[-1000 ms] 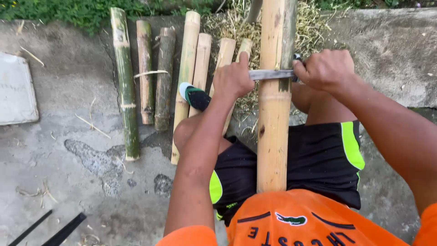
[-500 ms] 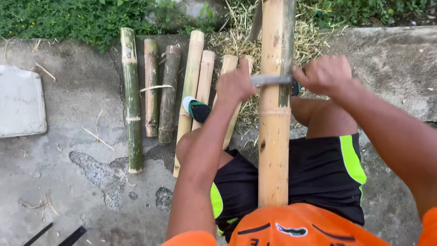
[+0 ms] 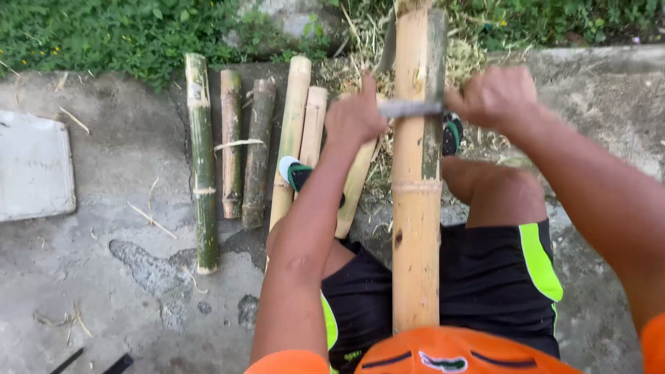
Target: Shaving the outer layer of a bamboo pole using a knife.
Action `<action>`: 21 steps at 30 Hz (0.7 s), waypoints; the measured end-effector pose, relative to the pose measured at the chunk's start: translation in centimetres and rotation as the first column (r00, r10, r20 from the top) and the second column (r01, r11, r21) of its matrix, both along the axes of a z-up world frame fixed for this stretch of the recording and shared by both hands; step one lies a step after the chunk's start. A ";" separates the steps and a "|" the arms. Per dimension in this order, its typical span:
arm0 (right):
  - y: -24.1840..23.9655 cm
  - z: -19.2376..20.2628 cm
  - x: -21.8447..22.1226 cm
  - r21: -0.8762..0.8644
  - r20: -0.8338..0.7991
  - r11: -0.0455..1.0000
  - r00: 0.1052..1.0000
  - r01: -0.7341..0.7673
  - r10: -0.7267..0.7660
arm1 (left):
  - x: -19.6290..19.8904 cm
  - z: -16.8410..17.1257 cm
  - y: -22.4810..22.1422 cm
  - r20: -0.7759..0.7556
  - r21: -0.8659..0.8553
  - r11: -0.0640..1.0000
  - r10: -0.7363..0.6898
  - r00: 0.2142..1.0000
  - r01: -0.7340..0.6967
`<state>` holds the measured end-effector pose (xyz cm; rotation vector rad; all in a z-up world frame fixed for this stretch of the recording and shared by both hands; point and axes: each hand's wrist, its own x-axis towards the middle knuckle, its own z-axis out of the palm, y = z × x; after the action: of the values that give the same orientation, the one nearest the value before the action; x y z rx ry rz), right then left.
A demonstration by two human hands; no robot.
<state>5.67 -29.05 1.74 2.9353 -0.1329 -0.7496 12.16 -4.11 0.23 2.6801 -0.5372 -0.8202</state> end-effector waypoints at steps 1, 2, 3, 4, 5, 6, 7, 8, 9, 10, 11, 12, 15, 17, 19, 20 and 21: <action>0.7 0.7 -0.7 -0.002 0.014 1.000 1.000 0.001 -0.001 | -1.0 -0.3 0.5 0.014 -0.002 1.000 -0.001 1.000 0.001; 1.3 1.3 -1.8 0.010 -0.072 0.999 0.997 0.033 -0.032 | -2.3 -0.8 0.9 0.050 -0.011 1.000 -0.025 0.998 0.025; 1.8 1.8 -2.8 0.020 -0.157 0.998 0.986 0.067 -0.063 | -3.6 -1.3 1.3 0.087 -0.019 0.999 -0.049 0.995 0.051; 1.5 1.6 -2.5 0.019 -0.156 0.997 0.985 0.073 -0.069 | -3.1 -1.0 1.1 0.088 -0.019 0.998 -0.055 0.995 0.056; 1.2 1.3 -2.1 0.049 -0.132 0.997 0.990 0.056 -0.050 | -2.6 -0.7 0.8 0.091 -0.013 0.998 -0.056 0.994 0.058; 1.1 0.8 -2.2 0.084 -0.120 0.996 0.993 0.034 -0.024 | -2.8 -0.6 1.0 0.082 -0.001 0.999 -0.052 0.995 0.053; 0.8 0.7 -1.1 0.090 -0.131 0.995 0.991 0.034 -0.022 | -1.5 -0.9 0.6 0.071 0.005 0.999 -0.052 0.996 0.052; 0.3 0.6 0.6 0.077 -0.084 0.996 0.996 0.033 -0.026 | 0.5 -1.1 0.2 0.112 -0.010 0.999 -0.048 0.993 0.050; -0.1 0.6 2.4 0.064 -0.037 0.997 0.999 0.032 -0.030 | 2.5 -1.2 -0.2 0.152 -0.024 0.999 -0.044 0.987 0.048; -0.5 0.6 3.4 0.065 -0.036 0.997 0.999 0.038 -0.036 | 3.5 -1.1 -0.5 0.153 -0.022 0.998 -0.050 0.987 0.054; -0.8 0.6 4.4 0.082 -0.021 0.996 0.999 0.029 -0.028 | 4.6 -1.0 -0.9 0.160 0.001 0.996 -0.084 0.983 0.084; -1.1 0.5 4.9 0.097 -0.016 0.995 1.000 0.022 -0.020 | 5.2 -1.0 -1.1 0.157 0.024 0.993 -0.117 0.981 0.115; -1.8 -1.5 4.7 0.130 0.014 0.992 1.000 -0.009 0.007 | 5.4 -1.0 -0.9 0.122 0.048 0.990 -0.137 0.983 0.132; -1.0 -0.8 4.3 0.144 0.055 0.989 0.998 0.017 -0.025 | 5.3 -2.4 -0.7 0.218 0.023 0.991 -0.133 0.967 0.132; -0.8 0.3 4.5 0.141 0.143 0.989 0.988 0.032 -0.053 | 5.5 -2.2 -1.0 0.358 -0.017 0.991 -0.117 0.926 0.131; -0.7 0.5 3.9 0.109 0.109 0.994 0.994 0.019 -0.031 | 4.7 -1.9 -1.0 0.277 0.005 0.995 -0.094 0.956 0.097; -0.6 0.5 3.5 0.077 0.074 0.997 0.997 0.006 -0.012 | 4.2 -1.7 -1.0 0.195 0.029 0.998 -0.068 0.978 0.063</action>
<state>9.17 -29.62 2.23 3.0381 -0.1261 -0.6617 16.31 -5.11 -1.42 2.7949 -0.6684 -0.5842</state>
